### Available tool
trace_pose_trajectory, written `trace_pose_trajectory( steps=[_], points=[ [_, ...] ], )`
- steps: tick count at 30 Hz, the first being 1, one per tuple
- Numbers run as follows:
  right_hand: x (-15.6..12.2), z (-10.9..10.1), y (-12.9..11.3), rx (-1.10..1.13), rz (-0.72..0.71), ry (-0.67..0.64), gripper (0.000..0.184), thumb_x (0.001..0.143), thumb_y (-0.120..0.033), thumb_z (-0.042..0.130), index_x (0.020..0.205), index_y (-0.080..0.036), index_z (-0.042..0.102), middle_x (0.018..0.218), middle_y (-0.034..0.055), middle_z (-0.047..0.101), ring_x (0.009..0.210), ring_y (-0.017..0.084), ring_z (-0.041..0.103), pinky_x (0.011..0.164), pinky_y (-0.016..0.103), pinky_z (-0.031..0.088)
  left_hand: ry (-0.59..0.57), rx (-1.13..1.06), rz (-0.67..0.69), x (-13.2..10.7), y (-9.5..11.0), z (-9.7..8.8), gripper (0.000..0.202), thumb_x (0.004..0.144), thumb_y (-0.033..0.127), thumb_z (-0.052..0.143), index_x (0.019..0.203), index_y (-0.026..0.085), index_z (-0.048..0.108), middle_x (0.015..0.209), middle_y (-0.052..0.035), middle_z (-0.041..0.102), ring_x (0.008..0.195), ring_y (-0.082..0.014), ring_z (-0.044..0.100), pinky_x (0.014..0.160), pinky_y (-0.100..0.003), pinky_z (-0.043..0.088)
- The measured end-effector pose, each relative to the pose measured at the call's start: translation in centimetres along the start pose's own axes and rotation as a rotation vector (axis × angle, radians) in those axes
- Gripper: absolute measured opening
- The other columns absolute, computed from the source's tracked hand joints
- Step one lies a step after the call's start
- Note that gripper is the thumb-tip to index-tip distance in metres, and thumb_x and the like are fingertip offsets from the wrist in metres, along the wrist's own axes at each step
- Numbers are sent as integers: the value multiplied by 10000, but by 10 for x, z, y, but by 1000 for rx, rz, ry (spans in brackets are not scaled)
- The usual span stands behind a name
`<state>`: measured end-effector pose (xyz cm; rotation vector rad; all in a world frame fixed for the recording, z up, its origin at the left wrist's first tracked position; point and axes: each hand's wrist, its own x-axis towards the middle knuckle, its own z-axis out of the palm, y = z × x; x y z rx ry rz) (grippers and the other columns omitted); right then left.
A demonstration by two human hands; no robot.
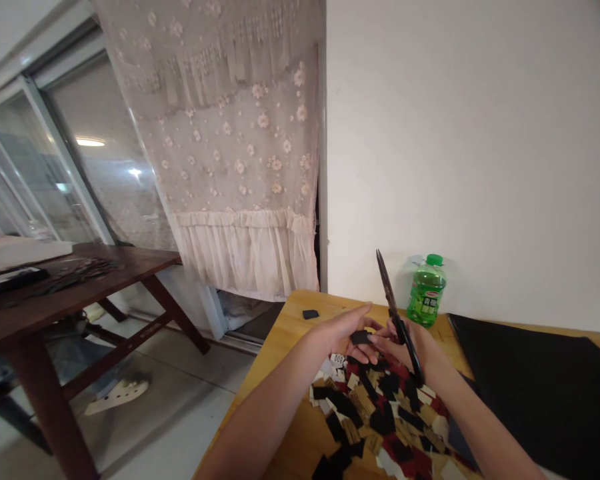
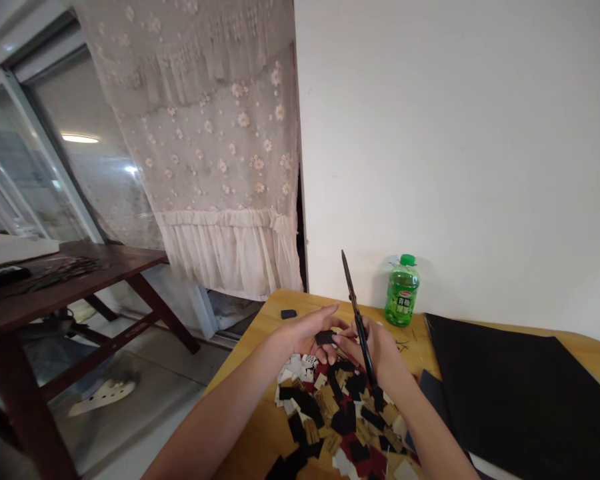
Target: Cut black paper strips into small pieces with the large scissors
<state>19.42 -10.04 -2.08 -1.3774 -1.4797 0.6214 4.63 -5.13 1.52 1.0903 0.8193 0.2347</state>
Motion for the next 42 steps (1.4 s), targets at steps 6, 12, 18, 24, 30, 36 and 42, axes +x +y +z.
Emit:
trace_pose_trajectory(
  steps=[6, 12, 18, 24, 30, 36, 42],
  points=[
    [-3, 2, -11, -24, 8, -56, 335, 493, -360, 698, 560, -232, 396, 449, -20, 546, 441, 182, 542, 472, 295, 446, 33, 34, -7, -6, 2, 6, 546, 845, 622, 292, 919, 170, 588, 503, -14, 510, 384, -154, 496, 432, -256, 386],
    [-2, 1, -15, -77, 1, 7, 367, 479, -435, 680, 544, -241, 375, 458, -23, 506, 469, 178, 509, 476, 300, 428, -99, -34, 29, -6, 3, 3, 489, 865, 595, 260, 760, 194, 520, 468, 36, 383, 301, -75, 243, 362, -194, 172],
    [-5, -1, -33, -54, 23, 55, 369, 497, -495, 645, 503, -245, 374, 418, -6, 487, 423, 187, 497, 412, 302, 406, -142, -1, -4, -11, 5, 4, 541, 823, 659, 280, 706, 186, 515, 578, -42, 529, 347, -52, 165, 371, -202, 163],
    [-5, 0, -37, 73, 17, 30, 370, 479, -459, 683, 506, -237, 388, 538, 46, 639, 482, 213, 561, 426, 301, 441, -14, -6, 64, -12, 4, 10, 504, 880, 570, 253, 752, 185, 551, 470, 36, 367, 299, -65, 235, 342, -199, 168],
    [-2, -5, -27, -7, 33, 95, 331, 492, -445, 675, 521, -227, 428, 521, 43, 633, 534, 240, 595, 506, 322, 458, 181, 170, 235, -18, 3, 15, 450, 861, 574, 322, 906, 186, 544, 651, -25, 571, 399, -124, 505, 480, -267, 416],
    [4, -18, -13, 105, 150, 235, 423, 432, -462, 741, 521, -240, 391, 502, 33, 609, 592, 259, 630, 537, 313, 468, 375, 1040, 654, -28, 9, 10, 344, 824, 434, 514, 1069, 194, 541, 1079, -107, 590, 974, -247, 575, 818, -349, 447],
    [7, -19, 0, 207, 149, 246, 511, 430, -508, 768, 533, -246, 342, 544, 43, 617, 602, 246, 628, 538, 292, 458, 544, 1926, 788, -27, 10, 20, 173, 887, 240, 458, 981, 123, 543, 962, -83, 581, 928, -211, 556, 794, -337, 449]
  ],
)
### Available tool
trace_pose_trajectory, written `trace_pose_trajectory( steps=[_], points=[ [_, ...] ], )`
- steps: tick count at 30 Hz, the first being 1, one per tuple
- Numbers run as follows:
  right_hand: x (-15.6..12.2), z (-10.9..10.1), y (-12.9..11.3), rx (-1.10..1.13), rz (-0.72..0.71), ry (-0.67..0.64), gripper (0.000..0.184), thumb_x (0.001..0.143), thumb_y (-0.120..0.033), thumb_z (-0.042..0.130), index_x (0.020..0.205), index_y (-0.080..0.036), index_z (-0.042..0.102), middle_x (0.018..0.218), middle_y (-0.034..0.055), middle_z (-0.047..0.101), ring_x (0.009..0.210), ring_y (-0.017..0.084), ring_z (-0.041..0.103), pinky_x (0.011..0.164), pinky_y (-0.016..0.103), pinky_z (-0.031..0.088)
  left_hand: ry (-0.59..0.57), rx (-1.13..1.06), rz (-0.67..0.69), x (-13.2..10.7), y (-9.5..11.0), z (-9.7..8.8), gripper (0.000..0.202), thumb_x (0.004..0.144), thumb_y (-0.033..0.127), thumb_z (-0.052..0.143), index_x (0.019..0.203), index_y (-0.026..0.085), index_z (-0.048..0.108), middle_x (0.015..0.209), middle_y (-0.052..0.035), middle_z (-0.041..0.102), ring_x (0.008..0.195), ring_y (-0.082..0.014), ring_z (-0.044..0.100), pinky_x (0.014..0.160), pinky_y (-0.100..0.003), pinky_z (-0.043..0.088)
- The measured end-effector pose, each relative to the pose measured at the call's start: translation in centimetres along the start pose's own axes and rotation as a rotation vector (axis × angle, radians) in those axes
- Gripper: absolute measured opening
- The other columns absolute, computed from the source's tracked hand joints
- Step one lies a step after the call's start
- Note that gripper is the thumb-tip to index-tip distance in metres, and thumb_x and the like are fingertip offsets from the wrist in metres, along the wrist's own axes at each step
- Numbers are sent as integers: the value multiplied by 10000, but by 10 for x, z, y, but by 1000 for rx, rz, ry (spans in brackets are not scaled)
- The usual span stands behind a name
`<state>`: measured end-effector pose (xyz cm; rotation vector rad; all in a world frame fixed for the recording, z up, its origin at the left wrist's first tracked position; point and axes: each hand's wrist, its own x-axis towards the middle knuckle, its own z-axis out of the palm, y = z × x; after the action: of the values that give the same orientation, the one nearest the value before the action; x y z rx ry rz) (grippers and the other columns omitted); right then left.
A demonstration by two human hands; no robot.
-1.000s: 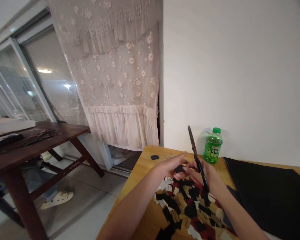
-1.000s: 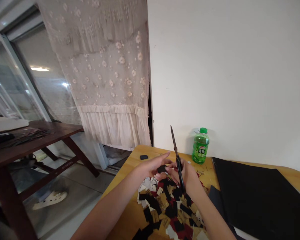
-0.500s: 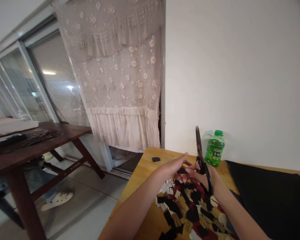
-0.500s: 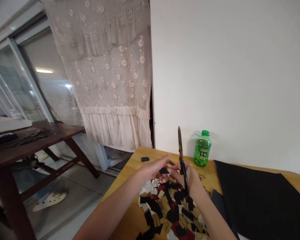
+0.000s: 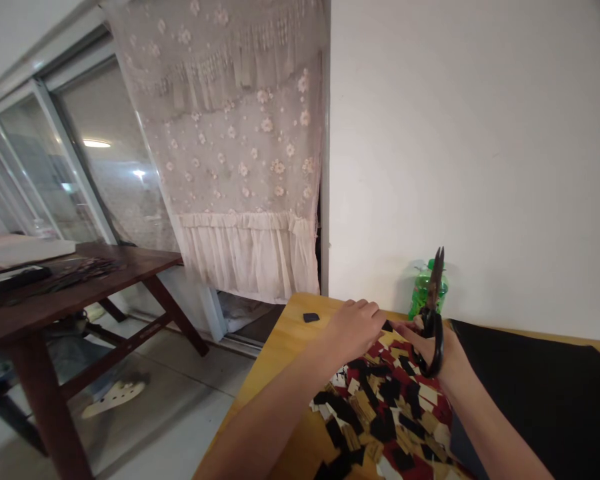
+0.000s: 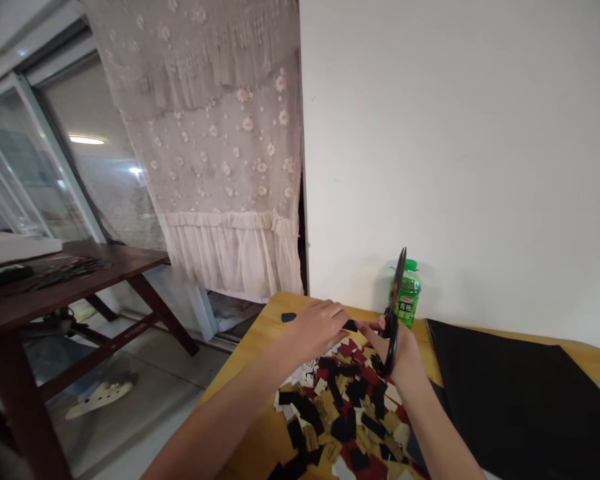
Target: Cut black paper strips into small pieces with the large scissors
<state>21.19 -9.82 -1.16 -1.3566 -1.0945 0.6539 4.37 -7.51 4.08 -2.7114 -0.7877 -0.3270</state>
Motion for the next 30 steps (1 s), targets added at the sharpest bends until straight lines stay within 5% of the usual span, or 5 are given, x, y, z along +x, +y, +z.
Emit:
trace_pose_trajectory(
  steps=[5, 18, 24, 30],
  points=[
    [-2, 4, 2, 2, -8, 39, 505, 417, -502, 783, 553, -239, 374, 519, 16, 587, 537, 205, 581, 505, 278, 427, 12, 88, 35, 0, 1, 1, 222, 927, 222, 365, 950, 121, 562, 912, -68, 586, 840, -172, 576, 704, -288, 462],
    [-9, 5, -14, 14, -8, 51, 468, 485, -524, 738, 541, -236, 373, 456, -15, 490, 427, 140, 464, 389, 252, 320, -45, -124, -80, 2, -15, 7, 268, 907, 346, 419, 1013, 170, 590, 939, -39, 617, 875, -167, 592, 691, -250, 457],
    [-9, 3, -15, 46, 69, 41, 458, 513, -491, 747, 595, -238, 374, 413, -76, 390, 360, 97, 355, 373, 251, 281, -133, -162, -391, -15, -70, 15, 242, 872, 322, 475, 1016, 203, 628, 1034, -53, 629, 948, -184, 582, 766, -255, 441],
    [-7, 3, -9, 8, 48, 39, 431, 544, -474, 735, 586, -238, 376, 403, -83, 375, 364, 98, 358, 396, 253, 286, -257, -126, -541, -39, -115, 43, 163, 810, 254, 565, 893, 154, 662, 943, -87, 658, 907, -209, 597, 769, -274, 445]
  ],
)
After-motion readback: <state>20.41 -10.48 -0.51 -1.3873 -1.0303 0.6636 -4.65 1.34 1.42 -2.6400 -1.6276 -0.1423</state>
